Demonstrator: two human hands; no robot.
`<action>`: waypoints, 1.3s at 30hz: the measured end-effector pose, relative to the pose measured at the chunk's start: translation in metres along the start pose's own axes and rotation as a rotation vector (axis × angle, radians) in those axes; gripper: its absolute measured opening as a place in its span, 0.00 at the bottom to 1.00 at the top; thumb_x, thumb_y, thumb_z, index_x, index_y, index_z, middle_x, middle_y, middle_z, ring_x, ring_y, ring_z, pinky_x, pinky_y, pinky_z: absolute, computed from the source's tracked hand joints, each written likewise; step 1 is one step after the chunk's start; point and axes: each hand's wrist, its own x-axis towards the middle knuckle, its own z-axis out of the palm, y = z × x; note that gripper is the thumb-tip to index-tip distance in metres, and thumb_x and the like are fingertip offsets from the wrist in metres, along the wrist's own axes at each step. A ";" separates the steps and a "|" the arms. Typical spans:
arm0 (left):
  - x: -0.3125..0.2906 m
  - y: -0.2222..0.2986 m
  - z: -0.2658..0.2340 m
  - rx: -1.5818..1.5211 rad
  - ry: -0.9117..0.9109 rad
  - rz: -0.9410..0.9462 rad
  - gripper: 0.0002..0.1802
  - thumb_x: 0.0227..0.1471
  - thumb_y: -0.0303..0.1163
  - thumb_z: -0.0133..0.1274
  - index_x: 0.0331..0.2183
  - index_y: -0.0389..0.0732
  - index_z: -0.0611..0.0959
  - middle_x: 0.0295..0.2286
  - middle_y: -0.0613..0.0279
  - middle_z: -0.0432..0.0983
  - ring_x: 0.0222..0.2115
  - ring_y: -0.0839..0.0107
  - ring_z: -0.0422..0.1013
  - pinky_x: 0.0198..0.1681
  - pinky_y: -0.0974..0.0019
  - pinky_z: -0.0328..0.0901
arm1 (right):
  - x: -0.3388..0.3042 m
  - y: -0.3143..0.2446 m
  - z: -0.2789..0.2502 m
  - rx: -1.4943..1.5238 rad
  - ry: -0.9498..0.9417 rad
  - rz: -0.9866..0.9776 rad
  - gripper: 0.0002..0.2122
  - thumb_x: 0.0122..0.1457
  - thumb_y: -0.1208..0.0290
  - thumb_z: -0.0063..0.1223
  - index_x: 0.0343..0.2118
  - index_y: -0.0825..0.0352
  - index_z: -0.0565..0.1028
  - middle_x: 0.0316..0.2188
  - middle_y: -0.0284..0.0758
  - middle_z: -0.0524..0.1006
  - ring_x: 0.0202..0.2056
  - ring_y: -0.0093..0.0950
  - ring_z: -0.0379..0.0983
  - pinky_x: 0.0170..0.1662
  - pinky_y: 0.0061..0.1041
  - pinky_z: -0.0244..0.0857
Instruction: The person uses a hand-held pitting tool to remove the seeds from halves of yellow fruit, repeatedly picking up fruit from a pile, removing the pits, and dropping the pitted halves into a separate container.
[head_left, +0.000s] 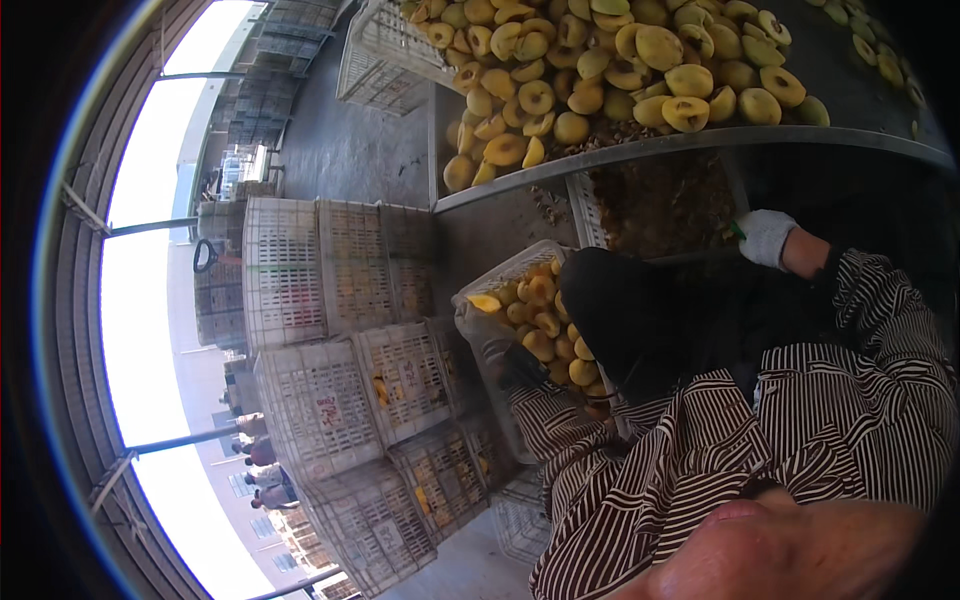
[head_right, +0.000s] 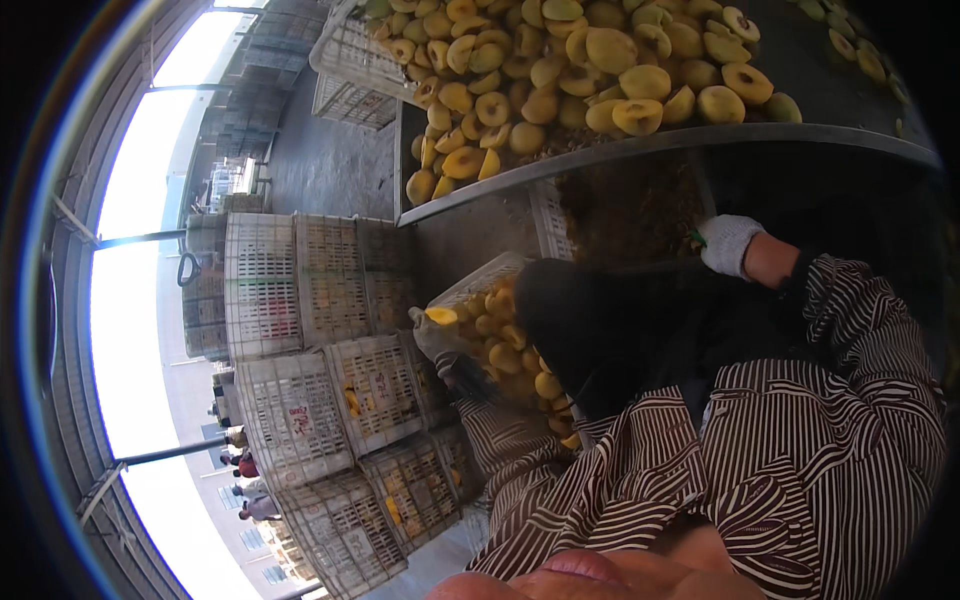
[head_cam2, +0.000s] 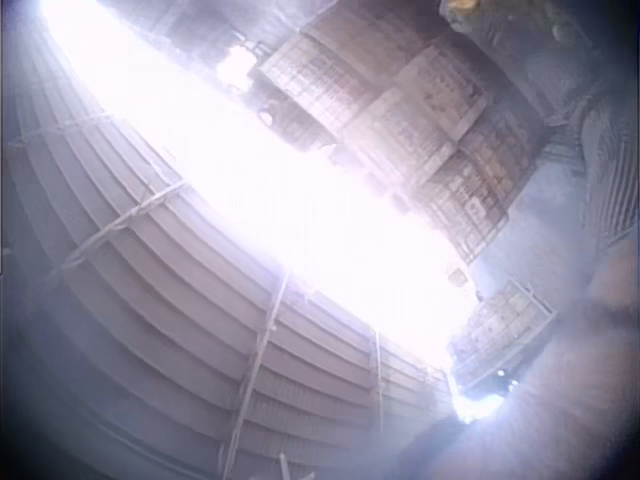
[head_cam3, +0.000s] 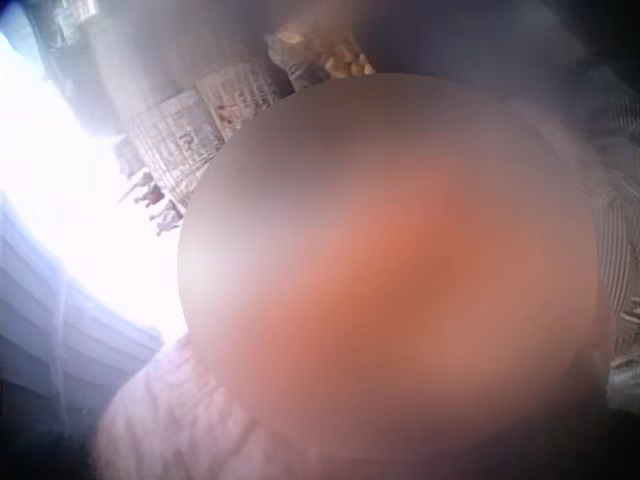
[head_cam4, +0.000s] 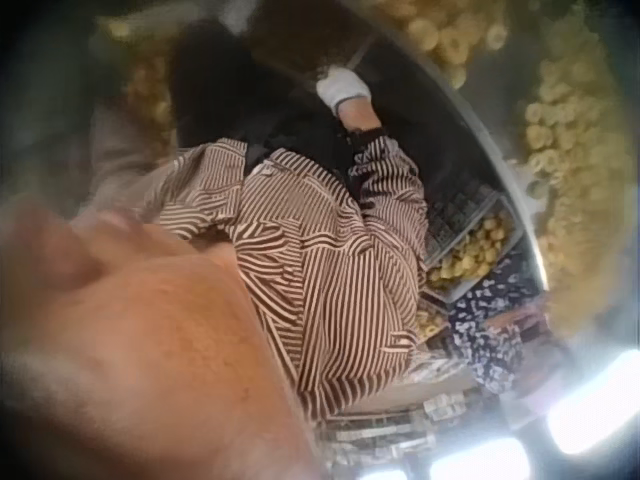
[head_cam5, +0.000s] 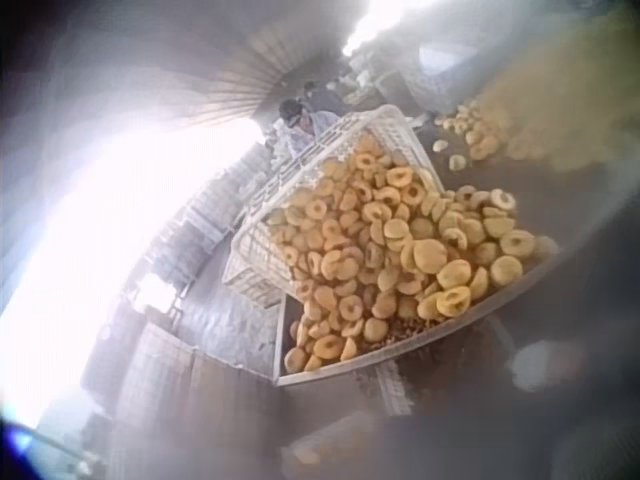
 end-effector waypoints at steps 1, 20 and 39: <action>0.013 -0.014 -0.010 -0.063 -0.114 -0.123 0.37 0.50 0.41 0.61 0.51 0.21 0.68 0.40 0.45 0.75 0.40 0.51 0.74 0.46 0.57 0.68 | -0.003 -0.005 -0.003 0.038 -0.020 -0.004 0.18 0.59 0.65 0.48 0.47 0.71 0.76 0.40 0.49 0.80 0.42 0.44 0.78 0.45 0.38 0.73; 0.215 0.186 0.236 0.092 -0.155 0.139 0.40 0.42 0.48 0.68 0.50 0.35 0.72 0.48 0.40 0.71 0.49 0.48 0.70 0.52 0.53 0.66 | -0.030 -0.013 -0.005 0.199 0.080 -0.108 0.15 0.58 0.68 0.50 0.47 0.70 0.71 0.28 0.44 0.80 0.29 0.40 0.79 0.33 0.38 0.75; 0.214 0.143 0.208 0.013 0.007 0.230 0.24 0.48 0.27 0.58 0.47 0.31 0.72 0.36 0.51 0.77 0.35 0.61 0.75 0.38 0.64 0.68 | -0.040 -0.035 0.001 0.180 0.067 -0.228 0.15 0.58 0.67 0.50 0.45 0.70 0.72 0.32 0.46 0.80 0.33 0.43 0.80 0.38 0.39 0.75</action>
